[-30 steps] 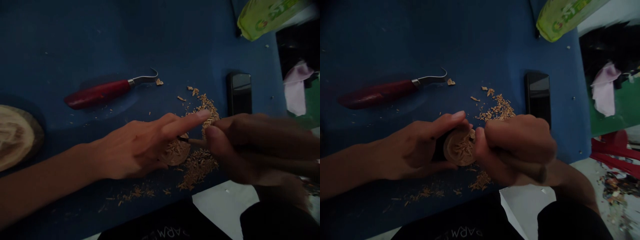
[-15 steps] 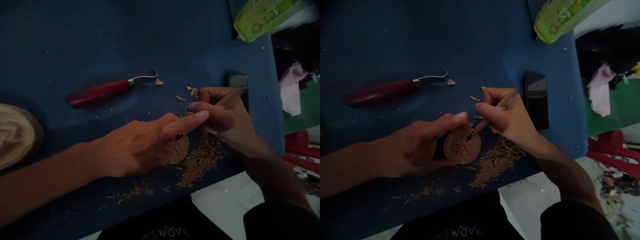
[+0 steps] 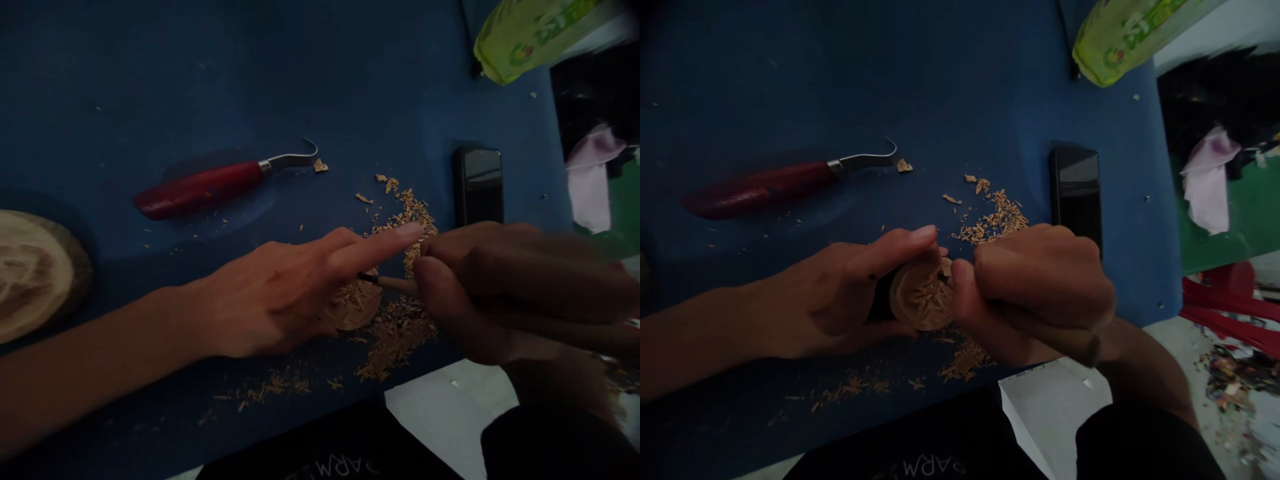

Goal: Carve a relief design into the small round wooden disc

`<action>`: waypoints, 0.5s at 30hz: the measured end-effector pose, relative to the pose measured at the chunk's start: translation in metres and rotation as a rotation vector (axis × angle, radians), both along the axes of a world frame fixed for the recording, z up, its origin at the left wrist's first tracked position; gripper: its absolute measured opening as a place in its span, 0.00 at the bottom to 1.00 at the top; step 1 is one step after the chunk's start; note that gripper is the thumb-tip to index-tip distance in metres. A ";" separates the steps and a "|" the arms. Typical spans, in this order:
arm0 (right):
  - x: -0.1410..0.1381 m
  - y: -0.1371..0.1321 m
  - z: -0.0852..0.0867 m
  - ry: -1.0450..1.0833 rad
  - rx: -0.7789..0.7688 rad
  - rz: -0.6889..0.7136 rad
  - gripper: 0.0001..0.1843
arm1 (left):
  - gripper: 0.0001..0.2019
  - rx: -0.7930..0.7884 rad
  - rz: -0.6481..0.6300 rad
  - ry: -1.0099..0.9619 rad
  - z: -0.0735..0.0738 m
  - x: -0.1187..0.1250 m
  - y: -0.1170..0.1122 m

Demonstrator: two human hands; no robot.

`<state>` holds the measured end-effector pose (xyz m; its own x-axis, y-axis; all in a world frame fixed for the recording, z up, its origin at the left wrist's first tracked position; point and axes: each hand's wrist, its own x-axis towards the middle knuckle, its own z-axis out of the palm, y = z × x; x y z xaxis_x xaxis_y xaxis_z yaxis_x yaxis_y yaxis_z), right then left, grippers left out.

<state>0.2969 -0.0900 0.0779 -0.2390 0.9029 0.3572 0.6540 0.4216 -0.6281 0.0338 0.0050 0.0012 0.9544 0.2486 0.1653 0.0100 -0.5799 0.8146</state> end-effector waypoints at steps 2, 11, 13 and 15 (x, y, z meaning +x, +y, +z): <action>-0.001 0.002 -0.003 0.014 0.023 0.080 0.27 | 0.60 -0.032 0.005 -0.029 -0.003 -0.001 -0.001; -0.005 0.008 0.007 -0.137 -0.213 -0.087 0.25 | 0.46 -0.028 0.040 -0.174 -0.006 0.007 -0.002; -0.006 0.013 0.012 -0.164 -0.273 -0.111 0.25 | 0.44 -0.030 0.042 -0.201 -0.006 0.009 -0.002; -0.008 0.017 0.017 -0.161 -0.296 -0.101 0.26 | 0.42 -0.035 0.046 -0.191 -0.006 0.008 -0.002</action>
<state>0.2886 -0.0729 0.0945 -0.1751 0.9837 0.0410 0.7837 0.1645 -0.5990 0.0423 0.0029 -0.0048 0.8939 0.3002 0.3329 -0.1207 -0.5540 0.8237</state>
